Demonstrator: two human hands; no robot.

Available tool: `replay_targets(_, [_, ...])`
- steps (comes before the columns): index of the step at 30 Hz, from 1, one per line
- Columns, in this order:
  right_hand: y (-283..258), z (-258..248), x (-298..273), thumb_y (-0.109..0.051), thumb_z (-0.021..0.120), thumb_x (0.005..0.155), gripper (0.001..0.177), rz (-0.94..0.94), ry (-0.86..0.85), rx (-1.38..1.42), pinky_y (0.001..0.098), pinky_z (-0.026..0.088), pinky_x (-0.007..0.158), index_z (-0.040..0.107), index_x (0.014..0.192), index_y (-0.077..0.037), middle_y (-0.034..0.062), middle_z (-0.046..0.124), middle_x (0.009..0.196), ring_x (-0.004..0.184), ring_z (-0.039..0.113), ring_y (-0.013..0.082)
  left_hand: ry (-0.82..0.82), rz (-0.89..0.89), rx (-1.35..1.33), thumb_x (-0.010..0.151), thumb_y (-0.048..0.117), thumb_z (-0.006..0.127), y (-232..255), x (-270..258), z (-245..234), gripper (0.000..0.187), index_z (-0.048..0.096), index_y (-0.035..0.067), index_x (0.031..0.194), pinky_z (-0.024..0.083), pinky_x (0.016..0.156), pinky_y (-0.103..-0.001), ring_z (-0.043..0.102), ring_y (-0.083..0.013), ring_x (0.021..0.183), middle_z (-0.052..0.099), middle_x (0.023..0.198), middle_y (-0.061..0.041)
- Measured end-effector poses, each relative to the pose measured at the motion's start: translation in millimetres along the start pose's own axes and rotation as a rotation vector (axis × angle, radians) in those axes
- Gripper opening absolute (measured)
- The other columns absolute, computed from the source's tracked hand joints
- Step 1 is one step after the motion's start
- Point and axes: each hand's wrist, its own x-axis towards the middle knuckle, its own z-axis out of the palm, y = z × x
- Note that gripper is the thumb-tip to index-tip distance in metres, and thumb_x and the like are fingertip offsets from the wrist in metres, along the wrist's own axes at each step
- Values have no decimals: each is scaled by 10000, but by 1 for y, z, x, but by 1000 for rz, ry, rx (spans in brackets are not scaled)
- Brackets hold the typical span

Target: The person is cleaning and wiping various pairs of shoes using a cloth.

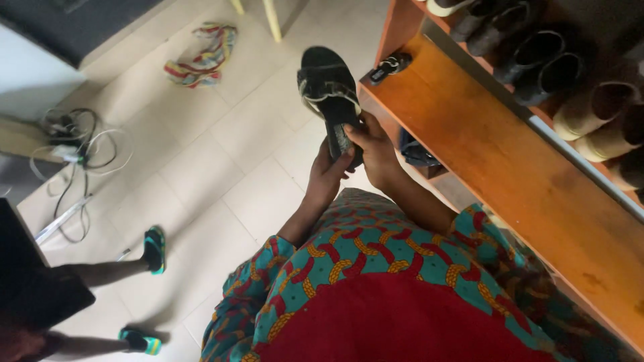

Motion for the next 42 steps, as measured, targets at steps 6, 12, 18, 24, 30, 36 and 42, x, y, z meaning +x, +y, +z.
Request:
replay_targets(6, [-3, -44, 25, -198, 679, 982, 583, 45, 104, 54, 315, 529, 824, 455, 1486, -10, 113, 584, 1122, 983, 590, 183, -123, -164, 90, 955, 450, 643, 0, 49, 15, 705, 474, -29, 1444, 528, 664, -275, 650, -144, 781, 685, 1031, -105])
replay_targets(12, [-10, -53, 42, -191, 641, 965, 560, 57, 266, 115, 356, 533, 920, 439, 1452, -4, 129, 612, 1189, 1090, 619, 212, -326, -260, 227, 935, 573, 595, -20, 110, 5, 746, 526, -33, 1364, 549, 634, -292, 682, -151, 743, 713, 996, -114])
replay_targets(18, [-3, -47, 71, -172, 598, 998, 526, 5, 411, 229, 381, 543, 950, 439, 1458, 28, 154, 612, 1208, 1119, 625, 244, -550, -363, 313, 951, 559, 575, -19, 177, -13, 702, 572, -44, 1310, 542, 582, -280, 669, -128, 661, 711, 939, -99])
replay_targets(24, [29, -37, 115, -160, 588, 983, 534, 48, 597, 320, 396, 548, 920, 437, 1461, 25, 171, 617, 1216, 1095, 639, 262, -645, -423, 313, 977, 478, 613, -37, 226, -48, 614, 597, -34, 1315, 507, 548, -263, 615, -109, 623, 686, 894, -89])
replay_targets(30, [45, -24, 126, -126, 545, 986, 540, 17, 660, 385, 407, 564, 986, 386, 1467, 58, 192, 605, 1241, 1134, 645, 262, -767, -488, 394, 924, 413, 675, -60, 256, -64, 640, 531, 13, 1403, 527, 584, -279, 646, -133, 676, 703, 943, -74])
replay_targets(36, [70, -35, 109, -90, 559, 992, 503, 39, 789, 354, 444, 570, 949, 407, 1421, 126, 240, 585, 1197, 1111, 635, 321, -883, -557, 396, 863, 338, 753, -71, 253, -58, 751, 466, 107, 1518, 541, 673, -290, 669, -142, 823, 686, 1025, -71])
replay_targets(42, [62, -27, 86, -92, 582, 972, 505, 9, 875, 360, 417, 569, 936, 448, 1435, 58, 199, 602, 1205, 1126, 627, 280, -956, -512, 394, 853, 226, 782, -77, 232, -51, 813, 411, 116, 1568, 554, 699, -286, 677, -158, 891, 670, 1073, -83])
